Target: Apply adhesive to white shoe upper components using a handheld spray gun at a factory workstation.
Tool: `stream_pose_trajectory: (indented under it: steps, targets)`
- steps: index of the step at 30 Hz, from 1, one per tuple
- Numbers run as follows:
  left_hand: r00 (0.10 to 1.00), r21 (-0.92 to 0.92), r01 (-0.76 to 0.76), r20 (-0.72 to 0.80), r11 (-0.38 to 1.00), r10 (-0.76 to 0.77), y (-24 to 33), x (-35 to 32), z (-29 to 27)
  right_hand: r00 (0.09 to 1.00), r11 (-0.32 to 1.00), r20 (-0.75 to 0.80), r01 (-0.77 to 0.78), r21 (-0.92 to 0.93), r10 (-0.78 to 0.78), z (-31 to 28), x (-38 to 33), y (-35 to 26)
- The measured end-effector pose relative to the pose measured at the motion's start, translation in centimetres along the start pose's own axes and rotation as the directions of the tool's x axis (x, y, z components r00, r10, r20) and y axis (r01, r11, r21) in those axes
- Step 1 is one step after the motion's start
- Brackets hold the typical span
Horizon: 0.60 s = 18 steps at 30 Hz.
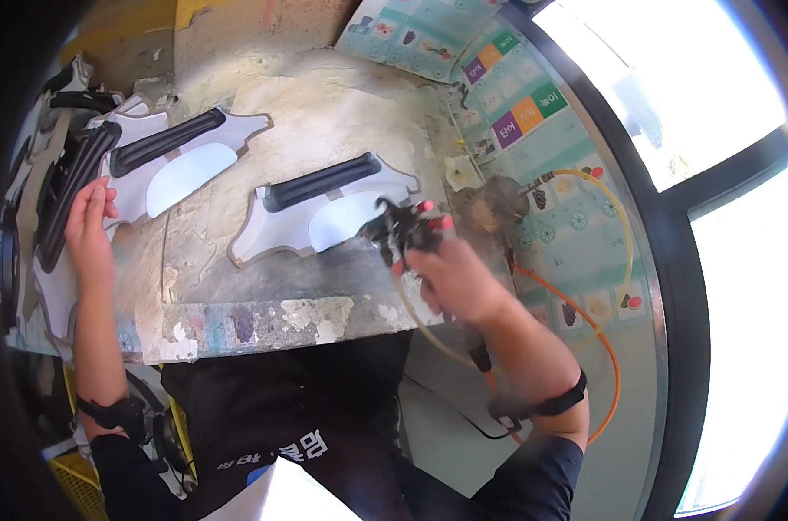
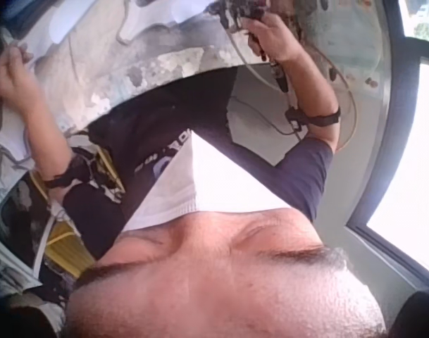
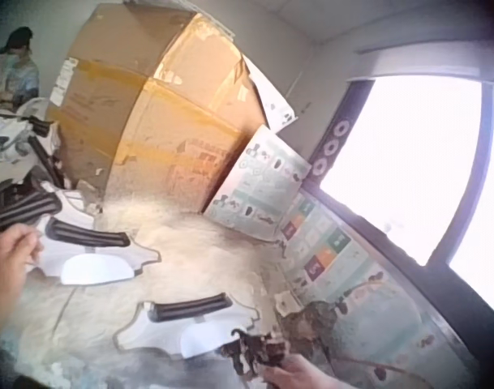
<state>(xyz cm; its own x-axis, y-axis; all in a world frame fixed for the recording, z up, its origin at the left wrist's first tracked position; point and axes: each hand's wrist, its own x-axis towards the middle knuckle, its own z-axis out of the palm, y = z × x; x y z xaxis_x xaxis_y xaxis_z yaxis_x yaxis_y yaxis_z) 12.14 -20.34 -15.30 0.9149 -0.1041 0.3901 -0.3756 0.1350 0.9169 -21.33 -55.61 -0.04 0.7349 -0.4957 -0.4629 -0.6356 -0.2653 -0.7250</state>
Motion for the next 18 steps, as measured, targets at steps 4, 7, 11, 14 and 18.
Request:
stream_pose_trajectory:
  steps: [4,7,11,14,18]
  targets:
    - [1.000,0.009,0.013,0.001,1.000,-0.013,0.4,-0.1,0.3,0.998,0.998,0.064,0.028,-0.061,-0.024,3.2,0.2,-1.2]
    - [1.000,0.019,0.012,-0.011,1.000,-0.012,0.2,0.0,0.2,0.978,0.977,0.100,0.192,-0.088,-0.183,4.2,0.8,-2.5]
    - [1.000,0.055,0.017,-0.013,0.998,-0.016,-0.2,0.1,0.2,0.953,0.957,0.158,0.276,-0.089,-0.260,5.0,0.9,-3.1]
    - [1.000,0.093,-0.006,0.010,0.996,0.005,0.4,-0.3,0.9,0.979,0.965,0.085,0.199,-0.168,-0.187,4.4,0.8,-2.4]
    - [0.951,0.246,-0.228,0.264,0.942,0.161,2.8,-1.4,4.0,0.993,0.991,0.033,0.111,-0.075,-0.109,1.6,0.0,-0.8]
